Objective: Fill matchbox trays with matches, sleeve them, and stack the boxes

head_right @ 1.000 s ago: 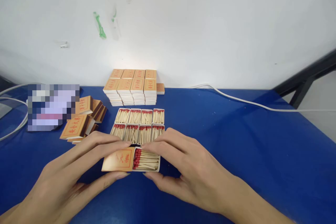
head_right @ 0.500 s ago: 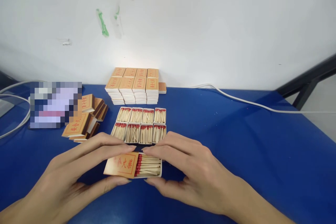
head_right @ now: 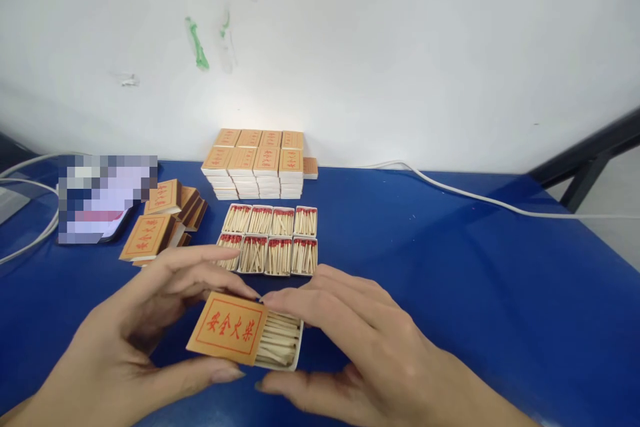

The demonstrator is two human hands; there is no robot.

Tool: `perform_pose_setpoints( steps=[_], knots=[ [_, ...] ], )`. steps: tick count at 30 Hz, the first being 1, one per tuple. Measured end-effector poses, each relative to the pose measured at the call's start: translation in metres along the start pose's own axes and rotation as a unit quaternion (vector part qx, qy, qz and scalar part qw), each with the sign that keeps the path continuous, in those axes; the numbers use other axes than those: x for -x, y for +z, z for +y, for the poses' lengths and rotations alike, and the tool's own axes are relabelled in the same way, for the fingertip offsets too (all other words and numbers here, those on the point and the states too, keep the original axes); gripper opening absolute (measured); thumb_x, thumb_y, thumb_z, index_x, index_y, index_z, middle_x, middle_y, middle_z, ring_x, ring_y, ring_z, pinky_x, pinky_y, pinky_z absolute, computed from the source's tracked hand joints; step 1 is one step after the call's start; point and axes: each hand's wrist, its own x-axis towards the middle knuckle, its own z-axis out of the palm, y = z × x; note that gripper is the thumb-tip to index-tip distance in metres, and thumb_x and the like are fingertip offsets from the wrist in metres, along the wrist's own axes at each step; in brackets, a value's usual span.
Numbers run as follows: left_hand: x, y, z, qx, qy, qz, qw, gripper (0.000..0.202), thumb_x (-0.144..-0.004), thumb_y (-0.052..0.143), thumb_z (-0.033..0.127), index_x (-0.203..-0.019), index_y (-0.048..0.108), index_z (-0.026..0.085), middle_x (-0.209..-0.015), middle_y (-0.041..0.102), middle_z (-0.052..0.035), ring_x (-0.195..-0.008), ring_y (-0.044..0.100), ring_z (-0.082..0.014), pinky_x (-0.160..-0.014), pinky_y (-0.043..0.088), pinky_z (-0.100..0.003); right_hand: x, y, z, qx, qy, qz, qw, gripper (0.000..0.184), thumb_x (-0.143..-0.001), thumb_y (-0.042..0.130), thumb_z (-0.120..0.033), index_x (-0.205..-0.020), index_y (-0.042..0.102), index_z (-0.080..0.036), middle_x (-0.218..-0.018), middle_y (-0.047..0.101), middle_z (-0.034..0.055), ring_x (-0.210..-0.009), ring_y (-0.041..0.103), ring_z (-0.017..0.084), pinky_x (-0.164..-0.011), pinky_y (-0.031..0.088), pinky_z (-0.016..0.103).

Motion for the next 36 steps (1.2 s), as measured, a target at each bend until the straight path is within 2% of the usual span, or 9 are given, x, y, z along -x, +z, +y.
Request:
perform_pose_setpoints(
  steps=[4, 8, 12, 16, 19, 22, 27, 33, 36],
  knots=[
    [-0.002, 0.002, 0.001, 0.217, -0.095, -0.043, 0.971, 0.058, -0.095, 0.102, 0.027, -0.142, 0.075, 0.044, -0.123, 0.09, 0.0078, -0.112, 0.087, -0.012, -0.1, 0.066, -0.016, 0.008, 0.006, -0.005, -0.025, 0.01, 0.026, 0.999, 0.061, -0.109, 0.081, -0.063, -0.15, 0.066, -0.02, -0.106, 0.091, 0.0052, -0.089, 0.089, 0.023, -0.091, 0.075, 0.033],
    [0.003, 0.001, -0.005, 0.334, -0.188, -0.098, 0.918, 0.043, -0.106, 0.093, 0.035, -0.144, 0.073, 0.039, -0.125, 0.084, 0.0042, -0.116, 0.081, -0.0114, -0.097, 0.064, -0.016, 0.019, 0.013, -0.01, -0.087, 0.014, -0.014, 0.996, 0.073, -0.11, 0.083, -0.055, -0.171, 0.055, -0.026, -0.11, 0.089, 0.0043, -0.095, 0.088, 0.026, -0.094, 0.074, 0.039],
    [0.006, -0.001, -0.005, 0.336, -0.231, -0.123, 0.905, 0.034, -0.111, 0.086, 0.043, -0.142, 0.074, 0.034, -0.133, 0.08, -0.0001, -0.12, 0.075, -0.0142, -0.103, 0.061, -0.023, 0.022, 0.014, -0.013, -0.122, 0.048, 0.0, 0.991, 0.068, -0.104, 0.091, -0.04, -0.165, 0.064, -0.026, -0.106, 0.081, 0.0032, -0.086, 0.081, 0.022, -0.082, 0.071, 0.034],
    [0.001, 0.001, 0.002, 0.357, -0.246, -0.15, 0.889, 0.032, -0.112, 0.085, 0.037, -0.143, 0.075, 0.037, -0.143, 0.079, -0.0026, -0.129, 0.077, -0.0212, -0.116, 0.06, -0.039, 0.012, 0.007, -0.013, -0.09, 0.057, -0.035, 0.994, 0.076, -0.11, 0.081, -0.059, -0.172, 0.056, -0.023, -0.143, 0.071, 0.0151, -0.126, 0.078, 0.029, -0.104, 0.07, 0.035],
    [-0.003, 0.005, 0.006, 0.368, -0.227, -0.17, 0.886, 0.029, -0.114, 0.082, 0.033, -0.143, 0.078, 0.035, -0.138, 0.081, -0.0034, -0.129, 0.078, -0.0216, -0.116, 0.06, -0.039, 0.002, 0.004, -0.012, -0.081, 0.018, -0.086, 0.993, 0.073, -0.117, 0.069, -0.059, -0.174, 0.05, -0.019, -0.161, 0.066, 0.0173, -0.15, 0.068, 0.028, -0.124, 0.059, 0.034],
    [-0.002, 0.007, 0.005, 0.37, -0.237, -0.172, 0.882, 0.037, -0.114, 0.081, 0.031, -0.151, 0.077, 0.036, -0.142, 0.082, -0.0045, -0.136, 0.078, -0.0235, -0.121, 0.059, -0.041, -0.004, 0.005, -0.012, -0.082, -0.002, -0.081, 0.993, 0.069, -0.119, 0.067, -0.059, -0.17, 0.051, -0.015, -0.165, 0.066, 0.017, -0.156, 0.062, 0.025, -0.132, 0.051, 0.033],
    [0.002, 0.007, 0.0, 0.373, -0.259, -0.121, 0.883, 0.059, -0.112, 0.086, 0.035, -0.166, 0.064, 0.04, -0.155, 0.08, -0.0066, -0.145, 0.078, -0.0289, -0.127, 0.059, -0.048, -0.004, 0.011, -0.012, -0.098, -0.004, -0.048, 0.994, 0.073, -0.108, 0.087, -0.05, -0.164, 0.055, -0.014, -0.158, 0.071, 0.0163, -0.157, 0.061, 0.023, -0.133, 0.049, 0.032],
    [-0.002, 0.009, 0.006, 0.371, -0.274, -0.146, 0.875, 0.053, -0.114, 0.082, 0.033, -0.165, 0.069, 0.039, -0.164, 0.076, -0.0059, -0.15, 0.075, -0.0273, -0.132, 0.056, -0.044, -0.006, 0.008, -0.016, -0.105, 0.011, -0.076, 0.991, 0.067, -0.115, 0.078, -0.05, -0.165, 0.051, -0.016, -0.161, 0.071, 0.0162, -0.157, 0.063, 0.02, -0.133, 0.05, 0.031],
    [-0.002, 0.011, 0.006, 0.355, -0.268, -0.145, 0.884, 0.045, -0.113, 0.083, 0.031, -0.157, 0.077, 0.039, -0.156, 0.081, -0.0033, -0.145, 0.077, -0.0234, -0.13, 0.056, -0.037, -0.006, 0.008, -0.017, -0.091, 0.012, -0.076, 0.993, 0.068, -0.114, 0.079, -0.051, -0.165, 0.05, -0.016, -0.158, 0.074, 0.0158, -0.154, 0.066, 0.019, -0.131, 0.052, 0.029]
  ],
)
